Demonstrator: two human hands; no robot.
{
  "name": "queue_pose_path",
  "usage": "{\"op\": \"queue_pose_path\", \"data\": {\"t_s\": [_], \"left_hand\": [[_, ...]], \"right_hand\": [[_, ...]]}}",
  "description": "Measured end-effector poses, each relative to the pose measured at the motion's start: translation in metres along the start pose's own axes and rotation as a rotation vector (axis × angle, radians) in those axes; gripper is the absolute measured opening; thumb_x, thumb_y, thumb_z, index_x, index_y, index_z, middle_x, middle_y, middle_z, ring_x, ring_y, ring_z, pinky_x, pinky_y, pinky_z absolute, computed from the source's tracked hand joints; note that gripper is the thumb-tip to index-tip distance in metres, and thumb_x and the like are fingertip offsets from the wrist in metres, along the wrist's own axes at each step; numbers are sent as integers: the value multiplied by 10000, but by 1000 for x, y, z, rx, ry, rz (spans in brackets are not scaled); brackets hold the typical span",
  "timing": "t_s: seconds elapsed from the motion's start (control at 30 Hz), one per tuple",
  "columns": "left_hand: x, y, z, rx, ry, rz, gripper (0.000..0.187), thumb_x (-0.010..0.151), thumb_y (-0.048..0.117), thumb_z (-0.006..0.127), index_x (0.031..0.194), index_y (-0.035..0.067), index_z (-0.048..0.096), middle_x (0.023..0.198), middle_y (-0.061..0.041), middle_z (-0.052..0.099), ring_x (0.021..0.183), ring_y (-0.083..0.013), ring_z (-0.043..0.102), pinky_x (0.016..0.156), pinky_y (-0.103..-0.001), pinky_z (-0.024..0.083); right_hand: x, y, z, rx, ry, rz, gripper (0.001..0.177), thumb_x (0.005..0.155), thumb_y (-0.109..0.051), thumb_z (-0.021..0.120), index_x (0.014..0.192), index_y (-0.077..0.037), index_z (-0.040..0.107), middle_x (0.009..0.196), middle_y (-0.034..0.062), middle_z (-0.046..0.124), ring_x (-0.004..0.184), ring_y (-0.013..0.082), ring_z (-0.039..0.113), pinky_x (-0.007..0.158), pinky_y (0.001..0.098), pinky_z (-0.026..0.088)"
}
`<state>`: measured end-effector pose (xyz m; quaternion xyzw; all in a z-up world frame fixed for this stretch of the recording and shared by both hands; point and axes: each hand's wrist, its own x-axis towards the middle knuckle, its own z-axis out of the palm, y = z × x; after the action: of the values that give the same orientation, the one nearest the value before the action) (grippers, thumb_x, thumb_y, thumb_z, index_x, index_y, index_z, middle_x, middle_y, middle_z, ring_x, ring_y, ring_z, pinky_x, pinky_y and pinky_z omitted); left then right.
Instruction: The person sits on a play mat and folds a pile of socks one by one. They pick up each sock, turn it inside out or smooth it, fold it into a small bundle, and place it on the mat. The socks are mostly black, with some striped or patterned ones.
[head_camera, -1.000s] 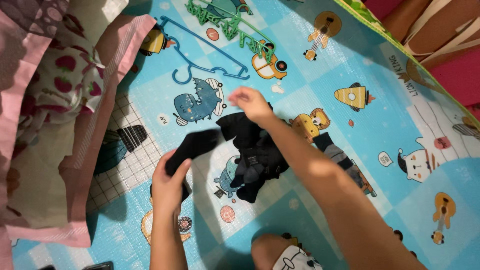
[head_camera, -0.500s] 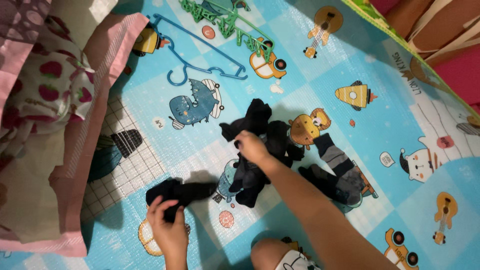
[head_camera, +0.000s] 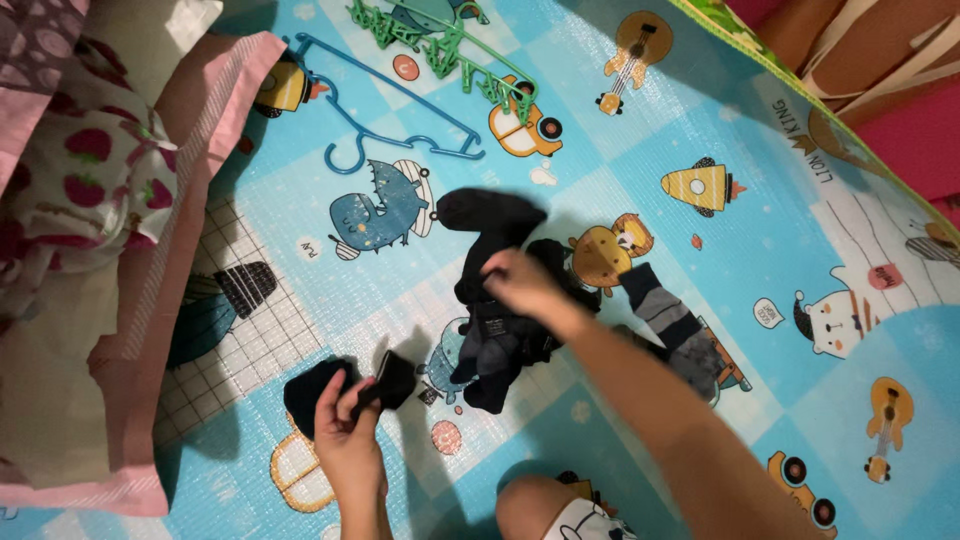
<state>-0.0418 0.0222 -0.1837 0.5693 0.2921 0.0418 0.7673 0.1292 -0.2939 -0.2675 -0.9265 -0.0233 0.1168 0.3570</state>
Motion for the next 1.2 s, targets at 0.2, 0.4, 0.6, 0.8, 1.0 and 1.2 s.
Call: {"op": "queue_pose_path", "data": {"t_s": [0.2, 0.4, 0.6, 0.8, 1.0, 1.2], "left_hand": [[0, 6, -7, 48, -32, -37, 411, 900, -84, 659, 1302, -20, 596, 1021, -67, 727, 853, -124, 596, 769, -274, 465], [5, -27, -38, 3, 80, 8, 156, 978, 29, 675, 1105, 17, 586, 893, 7, 622, 742, -42, 520, 641, -210, 388], [-3, -9, -16, 6, 102, 146, 166, 1008, 49, 615, 1108, 85, 489, 818, 29, 502, 745, -42, 459, 706, -195, 392], [-20, 6, -10, 66, 96, 249, 182, 1025, 24, 576, 1135, 82, 443, 894, 11, 518, 787, -50, 480, 695, -207, 397], [-19, 8, -32, 175, 160, 393, 157, 1070, -24, 624, 949, 27, 536, 865, -19, 507, 793, -68, 455, 739, -226, 397], [-36, 40, -17, 320, 84, 423, 185, 1050, -36, 528, 1062, -3, 710, 1043, -42, 637, 938, -84, 607, 821, -208, 482]], "right_hand": [[-6, -17, 86, -391, 63, -111, 481, 745, -198, 805, 1213, -128, 720, 1469, 200, 504, 1328, 406, 479, 1015, 596, 412], [15, -9, 14, 638, 153, 150, 239, 977, -167, 649, 1176, -56, 720, 1107, 79, 741, 1004, 194, 650, 912, 350, 512], [-16, -60, -138, 1616, 108, 126, 341, 993, -277, 581, 1234, -45, 645, 1192, 111, 711, 1096, 259, 696, 1006, 441, 521], [-25, -97, -98, 1485, -265, -86, 450, 941, -168, 613, 1380, -71, 584, 1274, 39, 692, 1056, 217, 661, 1010, 483, 522], [25, -32, -1, 469, 233, -203, 198, 986, -183, 606, 1095, -58, 715, 1139, 109, 749, 1059, 268, 729, 966, 357, 567], [-21, -3, 47, -616, -274, 8, 215, 824, -223, 677, 1018, -185, 764, 1240, 149, 592, 1260, 345, 513, 1087, 480, 365]]}}
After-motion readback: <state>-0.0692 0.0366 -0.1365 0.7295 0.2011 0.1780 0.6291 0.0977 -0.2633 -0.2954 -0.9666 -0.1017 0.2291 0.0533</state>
